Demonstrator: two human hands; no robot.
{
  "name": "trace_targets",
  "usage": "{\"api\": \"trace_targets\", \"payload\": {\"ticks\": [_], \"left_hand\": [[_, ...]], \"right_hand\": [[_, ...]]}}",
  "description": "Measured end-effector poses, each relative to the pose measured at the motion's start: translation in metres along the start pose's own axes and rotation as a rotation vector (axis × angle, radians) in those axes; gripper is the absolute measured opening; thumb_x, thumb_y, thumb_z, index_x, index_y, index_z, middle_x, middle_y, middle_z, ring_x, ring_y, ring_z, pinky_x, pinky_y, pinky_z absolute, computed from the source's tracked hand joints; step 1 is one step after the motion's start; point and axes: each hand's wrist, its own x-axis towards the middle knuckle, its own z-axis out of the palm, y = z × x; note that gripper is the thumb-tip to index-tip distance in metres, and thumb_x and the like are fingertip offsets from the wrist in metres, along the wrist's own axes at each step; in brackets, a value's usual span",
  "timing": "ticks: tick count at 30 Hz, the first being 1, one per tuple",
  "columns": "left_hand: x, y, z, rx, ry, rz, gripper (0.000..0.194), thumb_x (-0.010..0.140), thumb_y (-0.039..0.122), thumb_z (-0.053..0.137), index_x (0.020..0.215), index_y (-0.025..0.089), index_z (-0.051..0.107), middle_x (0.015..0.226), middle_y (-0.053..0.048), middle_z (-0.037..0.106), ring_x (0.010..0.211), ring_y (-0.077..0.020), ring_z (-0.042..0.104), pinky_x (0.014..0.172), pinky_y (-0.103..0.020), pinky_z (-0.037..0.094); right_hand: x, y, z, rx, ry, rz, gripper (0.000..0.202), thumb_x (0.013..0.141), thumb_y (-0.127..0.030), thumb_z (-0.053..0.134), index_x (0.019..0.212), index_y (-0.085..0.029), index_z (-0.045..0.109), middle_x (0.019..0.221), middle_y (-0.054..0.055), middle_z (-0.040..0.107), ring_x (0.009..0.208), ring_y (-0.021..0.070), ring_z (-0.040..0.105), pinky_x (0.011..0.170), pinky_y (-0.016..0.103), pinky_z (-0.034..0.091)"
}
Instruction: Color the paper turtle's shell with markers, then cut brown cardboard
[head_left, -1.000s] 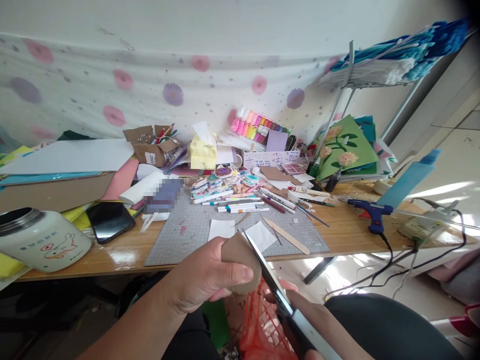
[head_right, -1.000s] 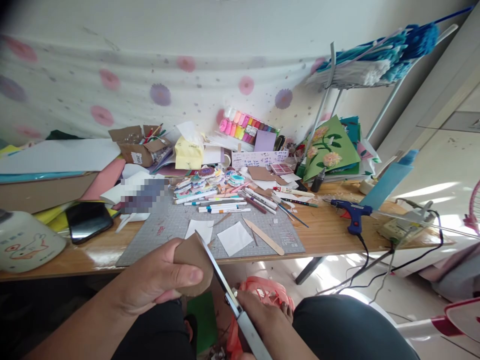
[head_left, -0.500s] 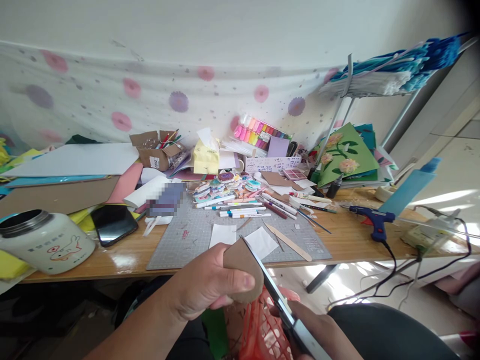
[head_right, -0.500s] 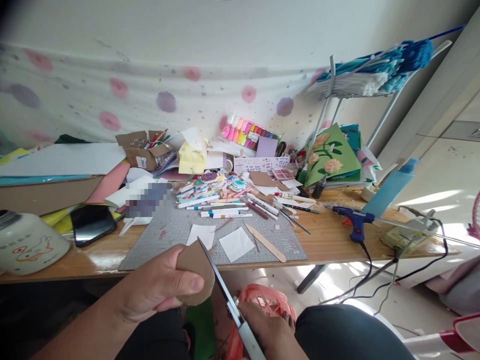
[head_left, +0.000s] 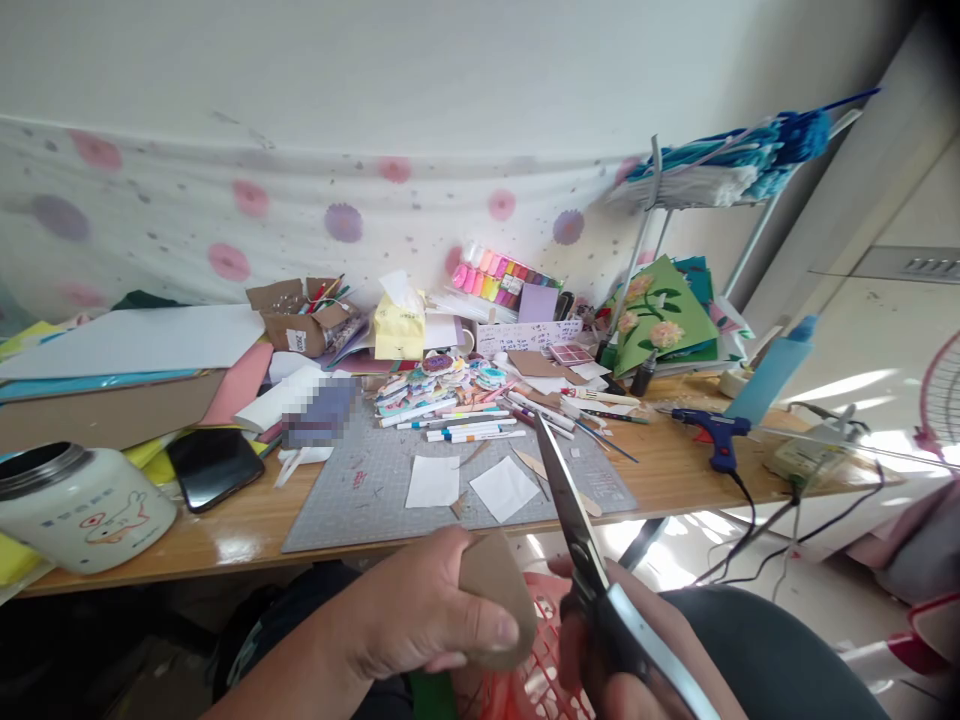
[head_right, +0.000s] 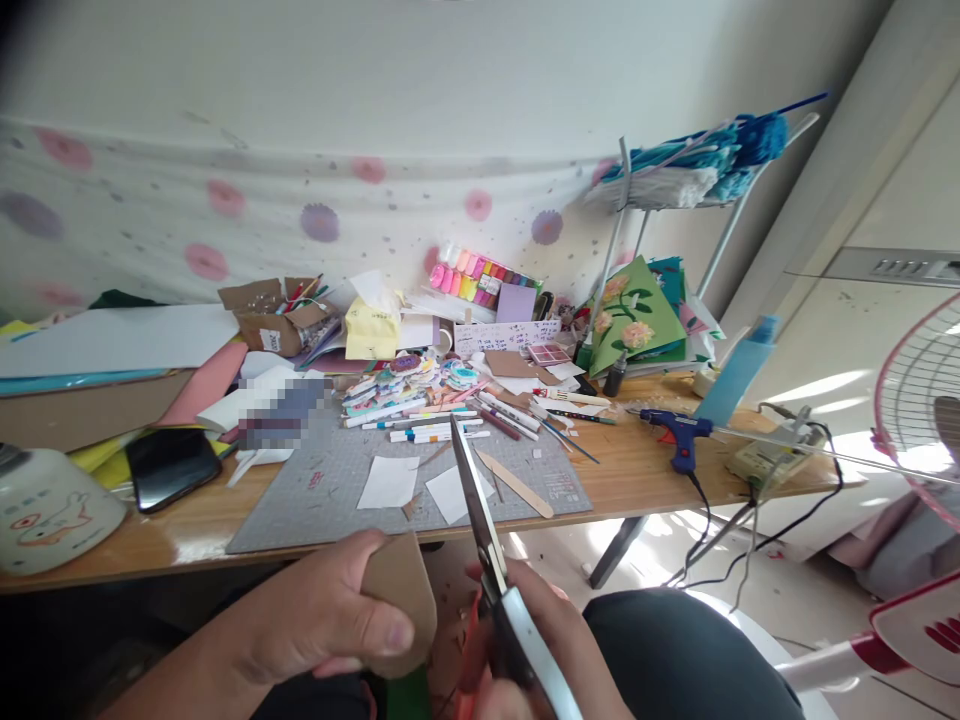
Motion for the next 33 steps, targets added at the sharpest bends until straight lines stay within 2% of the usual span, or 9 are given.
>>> {"api": "trace_targets", "payload": {"ticks": [4, 7, 10, 13, 18, 20, 23, 29, 33], "left_hand": [[0.009, 0.005, 0.017, 0.066, -0.099, -0.037, 0.010, 0.067, 0.019, 0.066, 0.072, 0.019, 0.058, 0.050, 0.009, 0.044, 0.035, -0.0027, 0.028, 0.033, -0.017, 0.019], [0.012, 0.015, 0.023, 0.211, -0.118, -0.078, 0.016, 0.066, 0.012, 0.059, 0.056, 0.020, 0.049, 0.042, 0.010, 0.037, 0.034, -0.0044, 0.027, 0.034, -0.019, 0.018], [0.013, 0.024, 0.018, 0.370, -0.104, -0.128, 0.018, 0.067, 0.014, 0.059, 0.053, 0.020, 0.049, 0.039, 0.009, 0.037, 0.034, -0.0054, 0.029, 0.035, -0.020, 0.018], [0.013, 0.020, 0.010, 0.315, -0.018, -0.116, 0.015, 0.065, 0.026, 0.071, 0.069, 0.017, 0.060, 0.048, 0.007, 0.049, 0.036, -0.0052, 0.035, 0.034, -0.017, 0.022], [0.017, -0.012, 0.024, -0.039, 0.153, 0.074, 0.060, 0.062, 0.058, 0.079, 0.097, 0.013, 0.060, 0.066, -0.003, 0.066, 0.049, -0.0097, 0.055, 0.041, -0.016, 0.042], [0.020, -0.024, 0.037, -0.148, 0.183, 0.130, 0.054, 0.068, 0.057, 0.076, 0.094, 0.013, 0.059, 0.065, -0.005, 0.067, 0.049, -0.0114, 0.058, 0.044, -0.019, 0.044], [0.024, -0.031, 0.052, -0.204, 0.269, 0.134, 0.045, 0.072, 0.057, 0.072, 0.080, 0.016, 0.055, 0.048, 0.001, 0.059, 0.035, -0.0072, 0.046, 0.034, -0.016, 0.033], [0.019, -0.022, 0.042, -0.017, 0.320, 0.205, 0.042, 0.076, 0.054, 0.070, 0.089, 0.015, 0.059, 0.046, 0.005, 0.055, 0.035, -0.0053, 0.040, 0.033, -0.014, 0.026], [0.015, -0.014, 0.026, -0.010, 0.488, 0.266, 0.038, 0.076, 0.052, 0.069, 0.084, 0.016, 0.058, 0.044, 0.006, 0.053, 0.037, -0.0064, 0.041, 0.034, -0.015, 0.024]], "right_hand": [[0.015, -0.017, 0.011, 0.123, 0.077, 0.041, 0.074, 0.056, -0.045, 0.089, 0.120, -0.026, 0.056, 0.077, 0.000, 0.065, 0.066, 0.0179, 0.060, 0.060, 0.028, 0.045], [0.025, -0.021, 0.015, 0.062, 0.099, 0.050, 0.058, 0.063, -0.021, 0.080, 0.116, -0.025, 0.057, 0.069, -0.005, 0.058, 0.060, 0.0135, 0.052, 0.056, 0.025, 0.041], [0.028, -0.023, 0.018, 0.015, 0.131, 0.025, 0.052, 0.064, -0.017, 0.073, 0.114, -0.023, 0.059, 0.065, -0.007, 0.052, 0.055, 0.0114, 0.047, 0.054, 0.025, 0.037], [0.027, -0.025, 0.017, 0.015, 0.193, -0.019, 0.051, 0.067, -0.023, 0.073, 0.116, -0.022, 0.058, 0.066, -0.006, 0.051, 0.055, 0.0120, 0.046, 0.052, 0.025, 0.037], [0.029, -0.018, 0.010, 0.012, 0.301, -0.114, 0.052, 0.073, -0.030, 0.072, 0.122, -0.023, 0.056, 0.072, -0.005, 0.051, 0.059, 0.0135, 0.048, 0.052, 0.025, 0.039], [0.030, -0.014, 0.008, -0.034, 0.317, -0.122, 0.051, 0.074, -0.026, 0.072, 0.122, -0.023, 0.056, 0.073, -0.004, 0.051, 0.061, 0.0141, 0.049, 0.054, 0.025, 0.040], [0.029, -0.012, 0.007, -0.083, 0.312, -0.116, 0.048, 0.076, -0.026, 0.070, 0.123, -0.025, 0.056, 0.069, -0.005, 0.051, 0.060, 0.0147, 0.049, 0.056, 0.026, 0.042], [0.016, 0.005, 0.008, 0.049, 0.100, -0.119, 0.059, 0.081, -0.058, 0.063, 0.127, -0.025, 0.048, 0.080, 0.004, 0.062, 0.076, 0.0238, 0.063, 0.069, 0.035, 0.051], [0.008, 0.025, 0.006, 0.000, -0.055, -0.063, 0.102, 0.057, -0.088, 0.056, 0.136, -0.023, 0.044, 0.089, 0.008, 0.064, 0.083, 0.0273, 0.065, 0.070, 0.036, 0.052]]}}
